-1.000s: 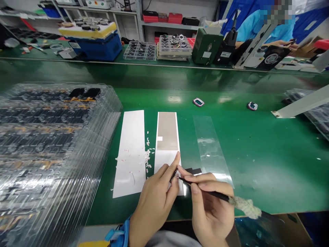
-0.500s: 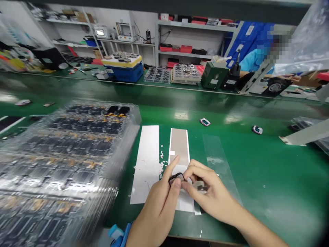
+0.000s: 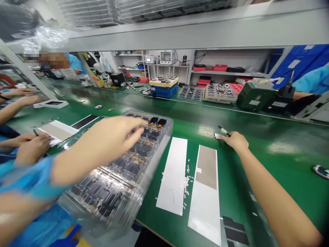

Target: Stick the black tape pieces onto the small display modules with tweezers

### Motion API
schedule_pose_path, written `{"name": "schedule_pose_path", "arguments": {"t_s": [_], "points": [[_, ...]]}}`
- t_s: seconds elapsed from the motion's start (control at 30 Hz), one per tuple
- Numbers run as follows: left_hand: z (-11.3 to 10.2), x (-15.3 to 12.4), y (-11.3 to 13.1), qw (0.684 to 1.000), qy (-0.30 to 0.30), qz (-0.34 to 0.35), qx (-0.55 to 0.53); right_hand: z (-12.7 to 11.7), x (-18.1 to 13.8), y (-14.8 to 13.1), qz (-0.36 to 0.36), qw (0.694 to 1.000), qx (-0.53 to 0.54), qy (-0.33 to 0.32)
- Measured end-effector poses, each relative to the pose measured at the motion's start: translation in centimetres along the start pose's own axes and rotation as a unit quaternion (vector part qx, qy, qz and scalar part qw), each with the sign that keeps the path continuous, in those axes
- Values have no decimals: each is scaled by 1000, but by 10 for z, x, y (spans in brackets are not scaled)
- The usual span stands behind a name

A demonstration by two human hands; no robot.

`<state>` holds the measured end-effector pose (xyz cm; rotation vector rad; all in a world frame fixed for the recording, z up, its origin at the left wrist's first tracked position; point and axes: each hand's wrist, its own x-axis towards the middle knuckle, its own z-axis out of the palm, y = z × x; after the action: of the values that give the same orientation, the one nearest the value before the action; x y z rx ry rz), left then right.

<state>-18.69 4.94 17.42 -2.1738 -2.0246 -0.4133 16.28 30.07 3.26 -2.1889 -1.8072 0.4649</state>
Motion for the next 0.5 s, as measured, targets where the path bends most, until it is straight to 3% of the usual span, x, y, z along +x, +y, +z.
{"name": "schedule_pose_path", "arguments": {"t_s": [0.1, 0.2, 0.33, 0.5], "points": [[24, 70, -25, 998, -23, -50, 35, -1, -26, 6, -49, 998, -1, 36], [62, 111, -38, 996, -38, -72, 32, -4, -68, 18, -113, 992, 29, 54], [92, 131, -44, 991, -90, -90, 44, -6, -134, 44, -159, 982, 79, 62], [93, 142, -33, 984, -114, -110, 75, -3, -194, 68, -181, 959, 212, 50]]}}
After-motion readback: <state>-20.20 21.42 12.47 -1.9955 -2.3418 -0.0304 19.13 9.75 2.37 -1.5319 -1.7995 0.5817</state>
